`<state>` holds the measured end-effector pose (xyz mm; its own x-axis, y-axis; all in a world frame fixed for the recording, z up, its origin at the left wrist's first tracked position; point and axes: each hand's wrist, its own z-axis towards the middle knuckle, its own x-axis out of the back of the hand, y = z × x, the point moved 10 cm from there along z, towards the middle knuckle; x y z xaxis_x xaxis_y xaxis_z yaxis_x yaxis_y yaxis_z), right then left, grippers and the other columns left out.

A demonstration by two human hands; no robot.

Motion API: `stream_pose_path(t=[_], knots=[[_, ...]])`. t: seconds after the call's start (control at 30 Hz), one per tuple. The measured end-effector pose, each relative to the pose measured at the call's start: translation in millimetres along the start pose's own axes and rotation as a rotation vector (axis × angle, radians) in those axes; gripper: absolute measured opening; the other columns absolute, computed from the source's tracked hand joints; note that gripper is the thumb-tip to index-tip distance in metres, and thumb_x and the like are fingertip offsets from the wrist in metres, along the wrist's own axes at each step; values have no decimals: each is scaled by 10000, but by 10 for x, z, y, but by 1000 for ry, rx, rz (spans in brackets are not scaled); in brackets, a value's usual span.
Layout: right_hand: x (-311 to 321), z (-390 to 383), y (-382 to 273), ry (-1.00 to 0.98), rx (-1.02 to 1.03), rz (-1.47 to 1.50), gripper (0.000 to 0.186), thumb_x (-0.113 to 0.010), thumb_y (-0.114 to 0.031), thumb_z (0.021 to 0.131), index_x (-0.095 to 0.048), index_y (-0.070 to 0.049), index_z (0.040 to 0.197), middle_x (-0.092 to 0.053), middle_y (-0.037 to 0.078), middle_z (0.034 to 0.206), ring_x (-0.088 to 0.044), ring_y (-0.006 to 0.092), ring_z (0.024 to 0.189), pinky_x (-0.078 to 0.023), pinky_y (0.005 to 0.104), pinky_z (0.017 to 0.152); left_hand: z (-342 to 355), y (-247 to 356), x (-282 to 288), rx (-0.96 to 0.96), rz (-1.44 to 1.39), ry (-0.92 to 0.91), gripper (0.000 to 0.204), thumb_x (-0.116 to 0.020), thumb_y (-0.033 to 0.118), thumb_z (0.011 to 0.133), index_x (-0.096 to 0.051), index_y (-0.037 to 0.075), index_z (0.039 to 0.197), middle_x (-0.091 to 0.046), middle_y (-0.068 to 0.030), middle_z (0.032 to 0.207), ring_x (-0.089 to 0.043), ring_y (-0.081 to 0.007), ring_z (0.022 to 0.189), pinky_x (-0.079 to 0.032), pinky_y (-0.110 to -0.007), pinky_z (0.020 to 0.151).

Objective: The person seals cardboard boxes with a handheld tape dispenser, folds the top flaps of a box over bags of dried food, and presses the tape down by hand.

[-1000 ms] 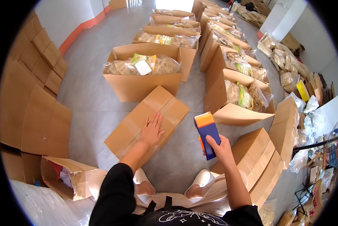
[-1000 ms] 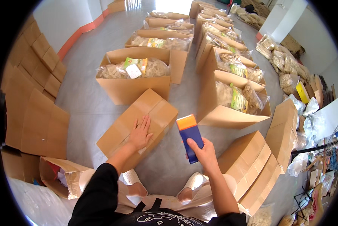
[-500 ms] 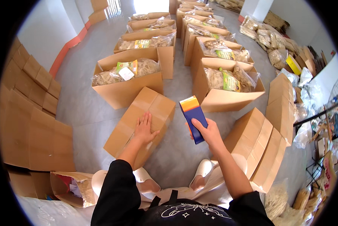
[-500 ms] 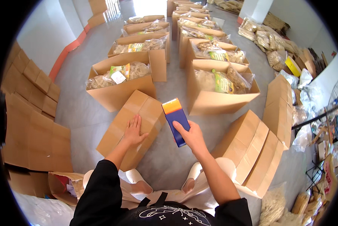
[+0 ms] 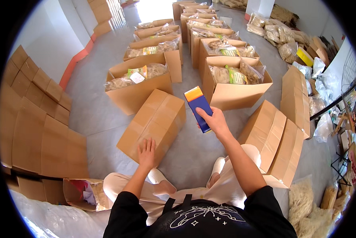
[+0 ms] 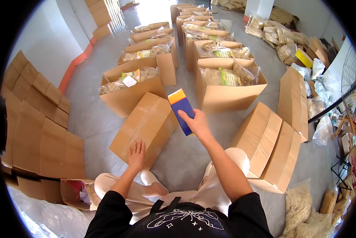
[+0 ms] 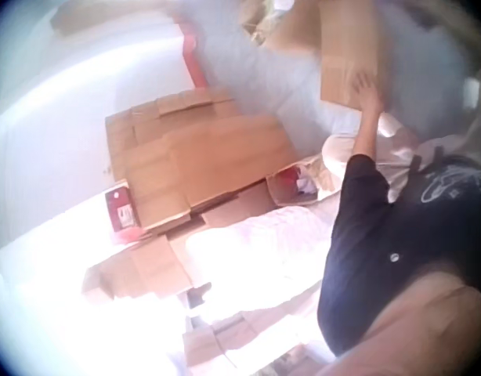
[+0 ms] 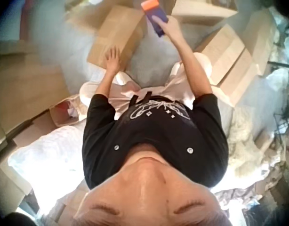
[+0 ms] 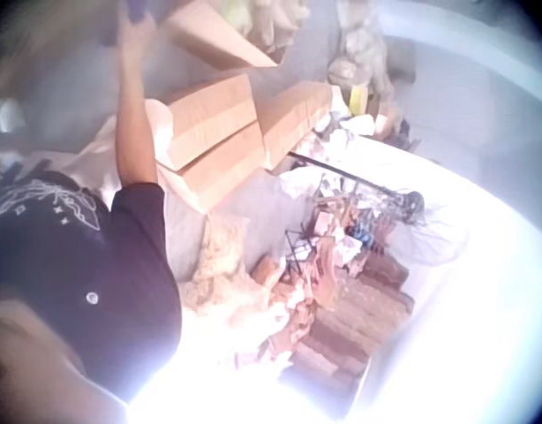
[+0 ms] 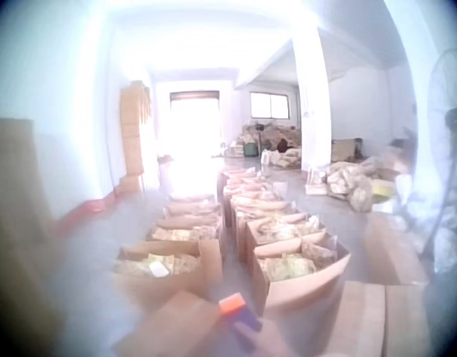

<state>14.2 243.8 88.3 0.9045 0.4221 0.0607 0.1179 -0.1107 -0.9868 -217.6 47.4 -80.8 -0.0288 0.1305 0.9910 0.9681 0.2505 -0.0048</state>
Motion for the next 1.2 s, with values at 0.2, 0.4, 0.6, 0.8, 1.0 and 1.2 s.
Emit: stream_pose_path(t=[0.2, 0.4, 0.6, 0.8, 1.0, 1.2], knots=[[210, -132, -52, 64, -25, 116, 376, -671, -341, 820, -590, 24, 850, -602, 73, 667, -601, 140, 527, -488, 263, 490, 32, -272, 67, 63, -29, -86, 814, -588, 103, 766, -151, 167, 1450, -101, -130, 1514, -151, -277, 1390, -262, -510, 1049], [298, -233, -117, 79, -11, 135, 361, -663, -323, 830, -584, 29, 850, -594, 72, 665, -603, 141, 531, -490, 261, 495, 70, -431, 0, 90, 56, -52, 723, -496, 82, 819, -158, 195, 1448, -126, -114, 1512, -167, -293, 1383, -274, -511, 1042], [533, -261, 2, 118, -17, 98, 364, -668, -330, 825, -599, 28, 825, -605, 75, 655, -602, 134, 527, -487, 262, 490, 168, -772, 77, 133, 141, 28, 599, -460, 133, 845, -288, 294, 1396, -272, -133, 1454, -336, -303, 1297, -296, -527, 1013], [494, -104, 129, 143, 54, -120, 546, -662, -511, 746, -667, 23, 859, -658, 112, 697, -640, 177, 640, -490, 318, 622, 224, -1877, 130, 452, -45, -165, 405, -465, 191, 851, -490, 60, 1233, -478, -172, 1295, -470, -368, 1157, -399, -429, 939], [415, -85, 33, 170, 76, -161, 542, -660, -501, 741, -658, 13, 913, -669, 142, 772, -655, 239, 706, -500, 332, 660, 1095, -292, 791, -99, 4, 35, 493, -616, 50, 698, -524, 43, 1181, -435, -198, 1327, -432, -368, 1201, -395, -434, 956], [182, -170, 30, 123, 87, -212, 503, -667, -441, 776, -638, 25, 965, -666, 103, 785, -626, 153, 695, -490, 300, 654, 1658, 1152, 953, -449, -104, 238, 638, -660, 232, 738, -432, 110, 1322, -262, -137, 1464, -185, -348, 1364, -247, -491, 1068]])
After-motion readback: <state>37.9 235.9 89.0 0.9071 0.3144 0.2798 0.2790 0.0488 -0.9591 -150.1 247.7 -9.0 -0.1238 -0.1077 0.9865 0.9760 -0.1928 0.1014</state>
